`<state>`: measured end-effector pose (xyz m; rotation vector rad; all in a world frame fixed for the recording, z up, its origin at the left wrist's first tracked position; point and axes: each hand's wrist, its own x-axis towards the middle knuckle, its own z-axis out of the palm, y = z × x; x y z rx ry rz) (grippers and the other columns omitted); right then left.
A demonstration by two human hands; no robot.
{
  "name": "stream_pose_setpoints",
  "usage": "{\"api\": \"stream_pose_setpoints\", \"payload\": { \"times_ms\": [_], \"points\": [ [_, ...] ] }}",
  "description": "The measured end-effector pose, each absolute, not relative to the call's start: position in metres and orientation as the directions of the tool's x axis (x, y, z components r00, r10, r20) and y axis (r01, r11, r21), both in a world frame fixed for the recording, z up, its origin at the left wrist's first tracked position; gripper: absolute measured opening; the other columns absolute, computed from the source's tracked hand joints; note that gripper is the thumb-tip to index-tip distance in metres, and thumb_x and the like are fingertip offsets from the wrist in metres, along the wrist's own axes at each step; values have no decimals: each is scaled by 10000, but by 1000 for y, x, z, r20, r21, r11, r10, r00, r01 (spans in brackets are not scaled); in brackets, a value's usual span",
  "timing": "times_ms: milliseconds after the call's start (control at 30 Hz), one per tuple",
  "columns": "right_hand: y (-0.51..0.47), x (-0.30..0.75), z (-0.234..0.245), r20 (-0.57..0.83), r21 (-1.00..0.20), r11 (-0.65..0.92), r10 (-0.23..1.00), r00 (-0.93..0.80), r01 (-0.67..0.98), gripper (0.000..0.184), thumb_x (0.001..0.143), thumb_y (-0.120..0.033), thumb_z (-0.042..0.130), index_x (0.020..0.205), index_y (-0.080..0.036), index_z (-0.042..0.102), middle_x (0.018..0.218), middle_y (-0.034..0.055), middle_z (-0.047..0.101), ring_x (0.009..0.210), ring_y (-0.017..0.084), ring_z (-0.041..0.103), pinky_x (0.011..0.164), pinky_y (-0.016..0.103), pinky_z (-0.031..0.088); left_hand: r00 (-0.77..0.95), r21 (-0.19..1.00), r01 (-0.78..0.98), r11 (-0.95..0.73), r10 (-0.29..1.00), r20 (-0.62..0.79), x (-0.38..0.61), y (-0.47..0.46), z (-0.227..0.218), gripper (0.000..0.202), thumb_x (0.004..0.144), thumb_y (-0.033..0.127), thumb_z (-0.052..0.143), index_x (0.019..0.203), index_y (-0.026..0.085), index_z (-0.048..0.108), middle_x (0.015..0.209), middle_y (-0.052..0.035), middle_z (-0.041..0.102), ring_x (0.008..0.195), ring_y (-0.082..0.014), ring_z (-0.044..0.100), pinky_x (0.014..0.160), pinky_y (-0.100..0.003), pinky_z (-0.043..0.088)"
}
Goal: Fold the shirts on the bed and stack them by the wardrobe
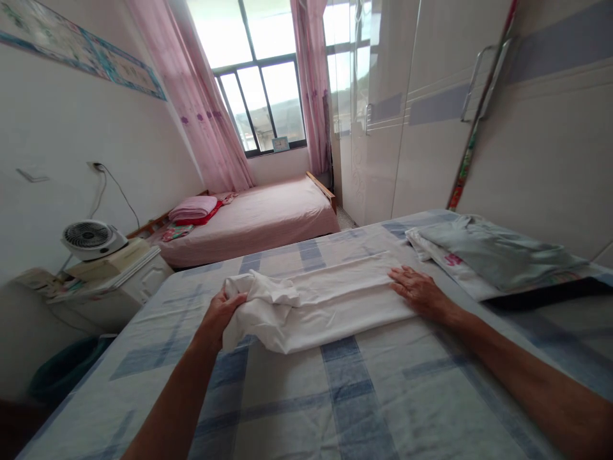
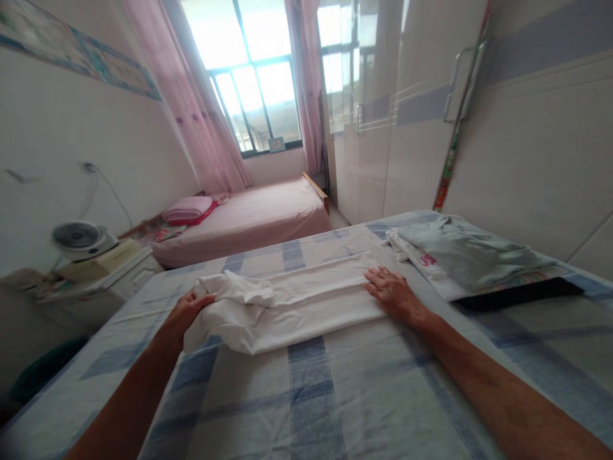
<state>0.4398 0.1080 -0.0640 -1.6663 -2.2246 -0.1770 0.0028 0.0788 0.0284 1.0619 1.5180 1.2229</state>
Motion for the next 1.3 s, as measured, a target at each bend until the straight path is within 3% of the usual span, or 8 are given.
{"api": "stream_pose_setpoints", "payload": {
  "times_ms": [200, 333, 467, 700, 867, 1033, 1167, 1300],
  "points": [
    [104, 454, -48, 461, -596, 202, 879, 124, 777, 495, 909, -460, 312, 1170, -168, 614, 1241, 124, 606, 1202, 245, 517, 1049, 423, 369, 45, 984, 166, -66, 997, 60, 102, 104, 66, 342, 599, 246, 635, 919, 128, 615, 682, -8, 639, 514, -128, 556, 461, -220, 427],
    [100, 456, -43, 261, -896, 146, 938, 230, 419, 526, 888, -545, 363, 1182, -176, 596, 1160, 139, 646, 987, 244, 643, 856, 418, 520, 273, 968, 166, -190, 952, 140, 185, 125, 69, 365, 683, 274, 628, 1014, 121, 627, 847, -79, 686, 663, -169, 620, 562, -253, 481],
    [98, 458, -44, 30, -987, 1, 983, 179, 162, 607, 902, -555, 307, 1237, -110, 547, 1113, 190, 662, 936, 252, 672, 826, 414, 537, 431, 927, 279, -251, 895, 113, 225, 131, 49, 526, 820, 449, 544, 1208, 96, 577, 1171, -175, 633, 1012, -261, 620, 802, -351, 509],
    [95, 455, -34, 107, -833, -17, 976, 191, 552, 661, 820, -571, 455, 1306, -126, 504, 1286, 139, 577, 1164, 283, 553, 976, 425, 436, 390, 537, 667, -516, 856, 340, 182, 108, -11, 396, 883, 360, 477, 1201, 165, 610, 1347, -146, 521, 1265, -279, 462, 1064, -427, 364],
    [97, 457, -40, 186, -620, -23, 967, 175, 784, 643, 765, -327, 534, 1373, -141, 431, 1157, 115, 653, 1007, 263, 630, 880, 373, 482, 549, 323, 715, -620, 784, 289, 168, 91, -40, 544, 873, 480, 482, 1351, 220, 488, 1484, -122, 358, 1404, -323, 219, 1125, -514, 232],
    [94, 470, -35, 283, -332, -173, 919, 273, 927, 529, 788, -199, 440, 1304, -111, 510, 1109, 151, 659, 1006, 278, 622, 852, 382, 477, 611, 207, 725, -657, 752, 245, 170, 83, -46, 578, 866, 518, 482, 1385, 270, 429, 1509, -111, 314, 1395, -336, 238, 1110, -577, 192],
    [86, 449, -30, 548, -122, 109, 836, -25, 987, 483, 882, -311, 408, 1318, -124, 500, 1337, 152, 525, 1265, 276, 444, 1029, 422, 355, 682, 152, 667, -730, 680, 271, 172, 79, -42, 524, 875, 495, 484, 1361, 302, 457, 1527, -88, 280, 1416, -318, 180, 1122, -559, 169],
    [84, 416, -46, 393, -66, 394, 855, -339, 917, 510, 923, -437, 363, 1381, -228, 451, 1485, 83, 362, 1384, 256, 274, 1090, 450, 263, 738, 152, 628, -764, 646, 195, 172, 78, -43, 517, 905, 525, 395, 1382, 328, 423, 1521, -79, 297, 1416, -311, 183, 1114, -563, 189]
  ]
}}
